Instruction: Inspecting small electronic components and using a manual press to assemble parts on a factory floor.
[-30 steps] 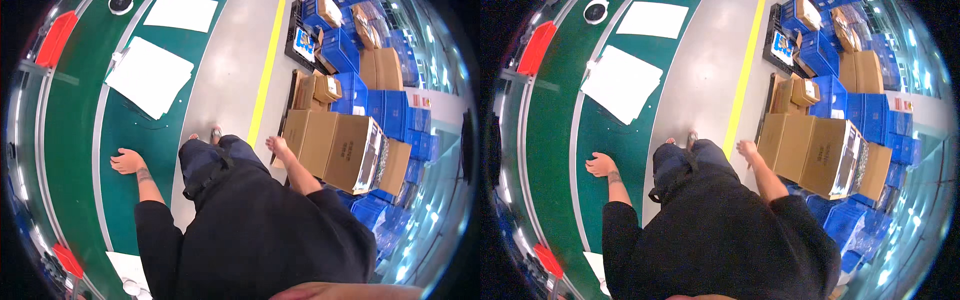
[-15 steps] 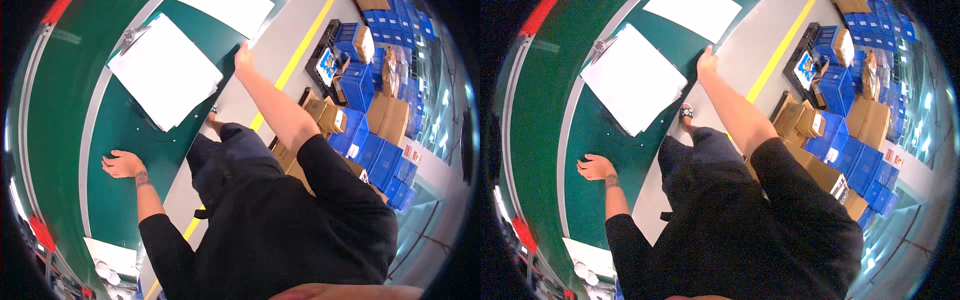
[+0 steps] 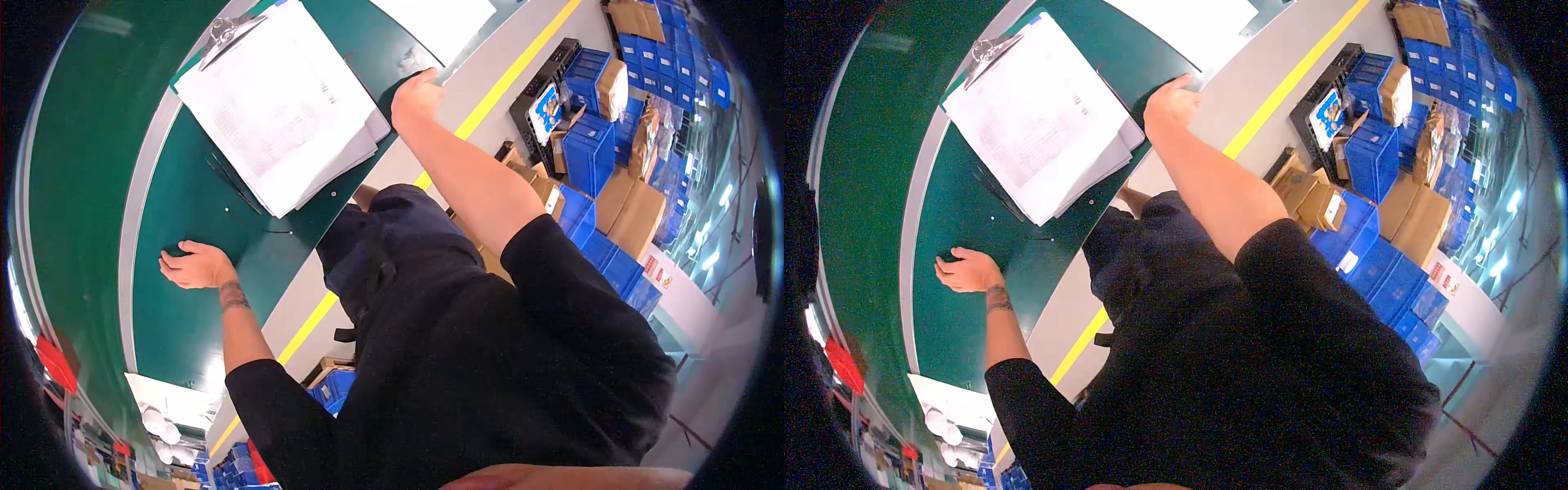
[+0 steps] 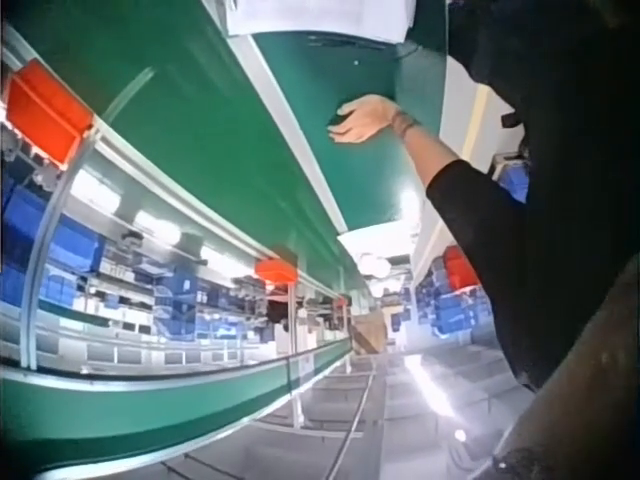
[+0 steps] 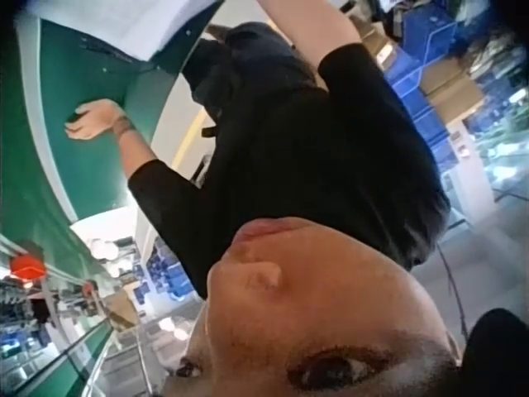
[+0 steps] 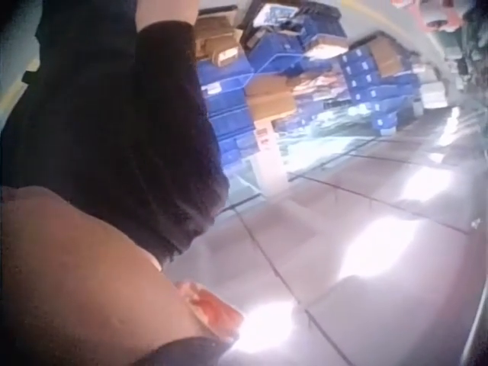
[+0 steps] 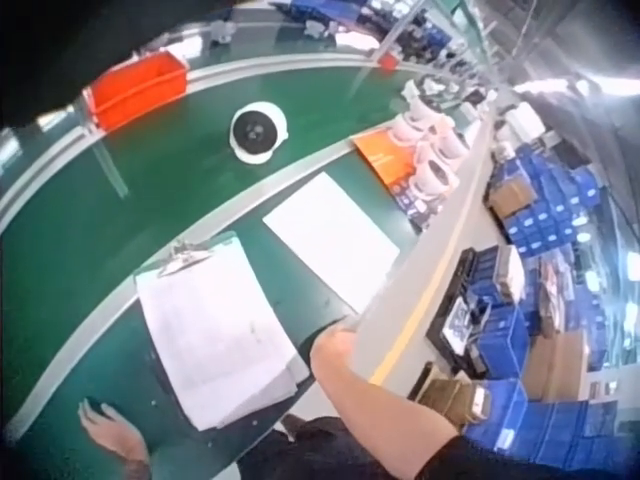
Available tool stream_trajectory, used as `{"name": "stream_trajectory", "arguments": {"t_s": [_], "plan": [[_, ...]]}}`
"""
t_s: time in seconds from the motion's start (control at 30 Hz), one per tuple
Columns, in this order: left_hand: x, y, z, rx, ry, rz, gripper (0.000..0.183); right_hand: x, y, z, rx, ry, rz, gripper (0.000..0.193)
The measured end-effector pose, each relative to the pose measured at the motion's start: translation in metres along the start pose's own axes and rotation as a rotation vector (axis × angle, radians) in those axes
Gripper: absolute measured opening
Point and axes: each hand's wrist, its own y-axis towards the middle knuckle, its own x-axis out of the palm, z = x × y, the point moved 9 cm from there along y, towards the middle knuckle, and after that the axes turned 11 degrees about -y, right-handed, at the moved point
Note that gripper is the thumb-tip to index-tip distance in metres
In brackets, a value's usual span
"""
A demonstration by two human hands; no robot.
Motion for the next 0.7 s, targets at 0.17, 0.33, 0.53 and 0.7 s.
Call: {"name": "stream_trajectory", "arguments": {"t_s": [0.17, 0.33, 0.53, 0.7], "plan": [[0.000, 0.000, 0.001, -0.014, 0.038, -0.002, 0.041, -0.007, -0.006, 0.006, 0.182, 0.117, 0.021, 0.069], [0.000, -0.001, 0.006, 0.006, 0.024, 0.003, 0.041, -0.013, -0.011, 0.004, 0.213, 0.123, 0.029, 0.068], [-0.002, 0.002, 0.005, 0.001, 0.049, 0.009, 0.040, -0.015, -0.009, 0.003, 0.176, 0.118, 0.115, 0.066], [0.000, 0.003, 0.003, -0.029, 0.014, -0.018, 0.041, -0.008, -0.007, 0.006, 0.195, 0.107, 0.095, 0.065]]}}
